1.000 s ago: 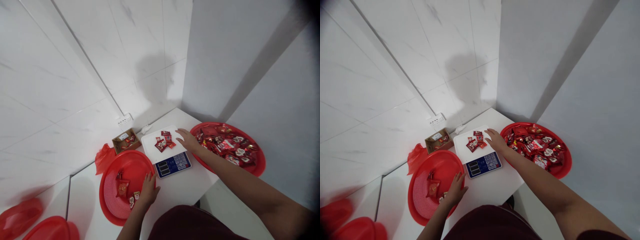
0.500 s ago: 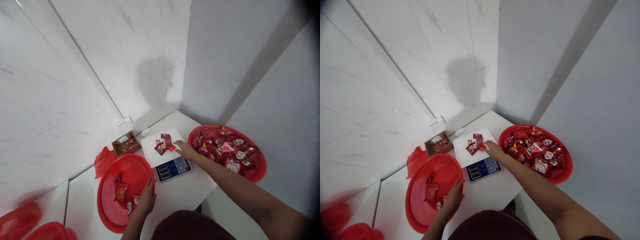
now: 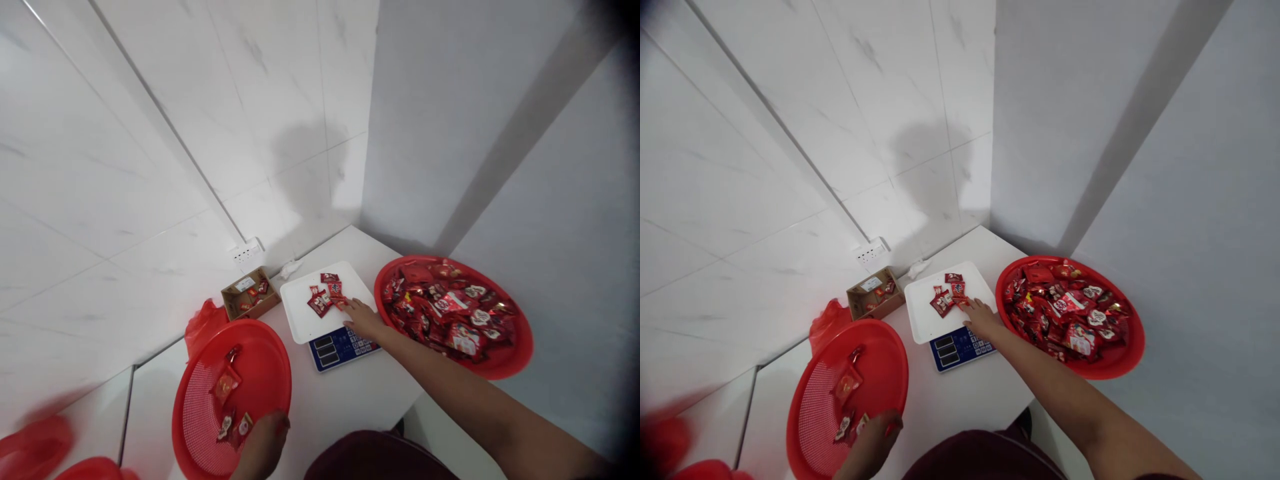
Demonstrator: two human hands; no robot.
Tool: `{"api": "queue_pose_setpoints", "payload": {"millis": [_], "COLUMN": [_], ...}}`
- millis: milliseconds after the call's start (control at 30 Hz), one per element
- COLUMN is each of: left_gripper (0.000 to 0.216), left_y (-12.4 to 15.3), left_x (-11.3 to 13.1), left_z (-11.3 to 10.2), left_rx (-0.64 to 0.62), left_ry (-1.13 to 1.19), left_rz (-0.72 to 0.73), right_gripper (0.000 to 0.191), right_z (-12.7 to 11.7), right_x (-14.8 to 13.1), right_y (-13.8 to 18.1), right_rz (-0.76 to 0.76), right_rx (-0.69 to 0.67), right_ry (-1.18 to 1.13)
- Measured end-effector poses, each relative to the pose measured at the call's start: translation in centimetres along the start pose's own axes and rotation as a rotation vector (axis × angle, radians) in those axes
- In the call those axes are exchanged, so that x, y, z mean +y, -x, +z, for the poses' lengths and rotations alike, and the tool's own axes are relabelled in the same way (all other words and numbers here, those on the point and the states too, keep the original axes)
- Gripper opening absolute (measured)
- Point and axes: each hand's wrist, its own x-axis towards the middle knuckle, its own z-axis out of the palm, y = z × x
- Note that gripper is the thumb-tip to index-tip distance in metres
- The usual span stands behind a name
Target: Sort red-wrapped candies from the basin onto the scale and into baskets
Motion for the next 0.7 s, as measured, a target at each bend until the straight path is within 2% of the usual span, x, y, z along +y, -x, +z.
{"api": "queue_pose_setpoints", "payload": {"millis": [67,200,300,433,533,600,700], "left_gripper": [0.032,0.056,0.055,0.051,0.05,0.048,0.045], "left_y": [-0.4,-2.4,-4.1,-4.7,-4.3,-4.0,-4.1], "left_x": [0.6,1.9,2.6,2.3,1.4,0.5,-0.4], "left_z": [0.0,0.3,0.6,0.8,1.2,1.5,1.8], "left_rx": [0.012,0.122,0.182,0.189,0.19,0.2,0.197], "left_ry": [0.0,-0.069,-0.184,-0.321,-0.35,-0.352,-0.361], "left_rz": [0.015,-0.015,-0.004,-0.011,-0.024,-0.033,-0.048], "right_gripper": [0.055,0.058,0.057,0.05,0.042,0.039,0.038], "right_z": [0.1,0.3,0.3,-0.5,-1.8,-2.7,-3.6], "right_x": [0.1,-0.2,-0.7,0.0,2.4,4.9,8.6], "right_y": [0.1,0.0,0.2,1.2,2.8,4.2,6.2], "right_rz": [-0.008,0.002,0.012,-0.019,0.018,0.104,0.261], "right_rx": [0.028,0.014,-0.008,0.101,0.265,0.354,0.37], "right_ry": [-0.003,-0.01,-0.017,-0.064,-0.094,-0.087,-0.064]}}
